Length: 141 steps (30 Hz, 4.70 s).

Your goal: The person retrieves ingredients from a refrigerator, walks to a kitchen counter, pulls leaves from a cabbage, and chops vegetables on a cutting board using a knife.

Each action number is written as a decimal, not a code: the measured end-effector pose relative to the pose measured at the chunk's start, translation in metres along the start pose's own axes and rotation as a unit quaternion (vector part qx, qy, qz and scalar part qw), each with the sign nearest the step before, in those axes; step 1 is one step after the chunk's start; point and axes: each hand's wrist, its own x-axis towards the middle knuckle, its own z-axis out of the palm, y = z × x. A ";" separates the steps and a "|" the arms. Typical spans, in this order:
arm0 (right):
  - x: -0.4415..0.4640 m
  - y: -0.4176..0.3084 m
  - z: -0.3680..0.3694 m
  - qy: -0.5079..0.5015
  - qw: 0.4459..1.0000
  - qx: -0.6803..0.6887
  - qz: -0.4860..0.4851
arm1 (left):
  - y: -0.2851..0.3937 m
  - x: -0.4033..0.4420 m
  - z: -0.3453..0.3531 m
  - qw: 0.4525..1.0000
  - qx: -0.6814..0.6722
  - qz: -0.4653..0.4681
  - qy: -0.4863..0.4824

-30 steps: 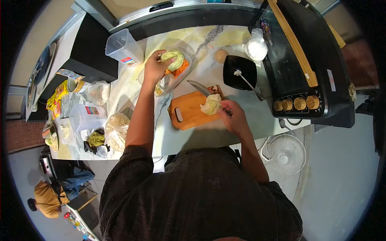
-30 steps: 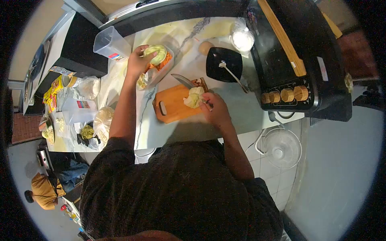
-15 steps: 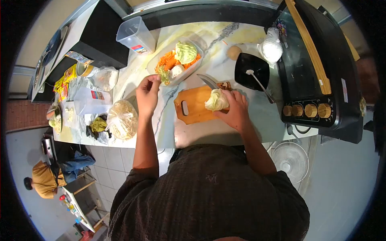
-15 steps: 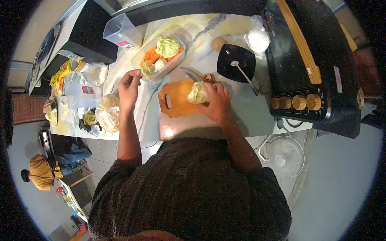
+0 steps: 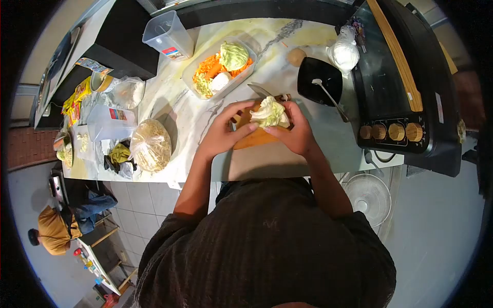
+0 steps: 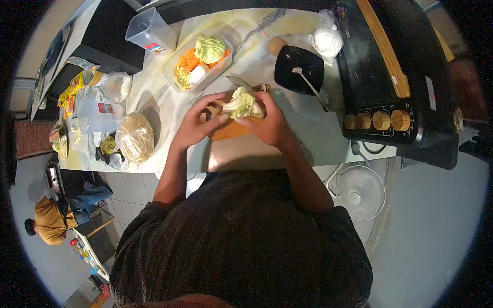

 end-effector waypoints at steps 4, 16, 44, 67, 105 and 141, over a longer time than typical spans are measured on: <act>-0.003 -0.002 -0.001 -0.025 0.996 0.068 0.047 | -0.011 0.007 0.011 0.994 -0.090 -0.022 -0.060; 0.006 -0.010 -0.020 -0.024 0.973 0.217 0.080 | -0.019 0.001 -0.005 0.980 -0.164 -0.106 -0.024; -0.007 0.007 -0.005 0.023 0.937 0.330 0.114 | -0.027 -0.009 0.025 0.969 -0.190 -0.063 0.143; 0.000 0.007 -0.026 0.029 0.936 0.337 0.098 | -0.040 0.000 0.010 0.995 0.064 -0.040 0.066; 0.040 0.001 0.004 -0.082 0.996 0.028 0.015 | -0.018 -0.001 0.002 0.994 -0.084 -0.038 0.063; 0.022 -0.002 -0.012 -0.035 0.998 0.004 -0.061 | -0.011 -0.009 0.019 0.998 -0.054 -0.017 -0.019</act>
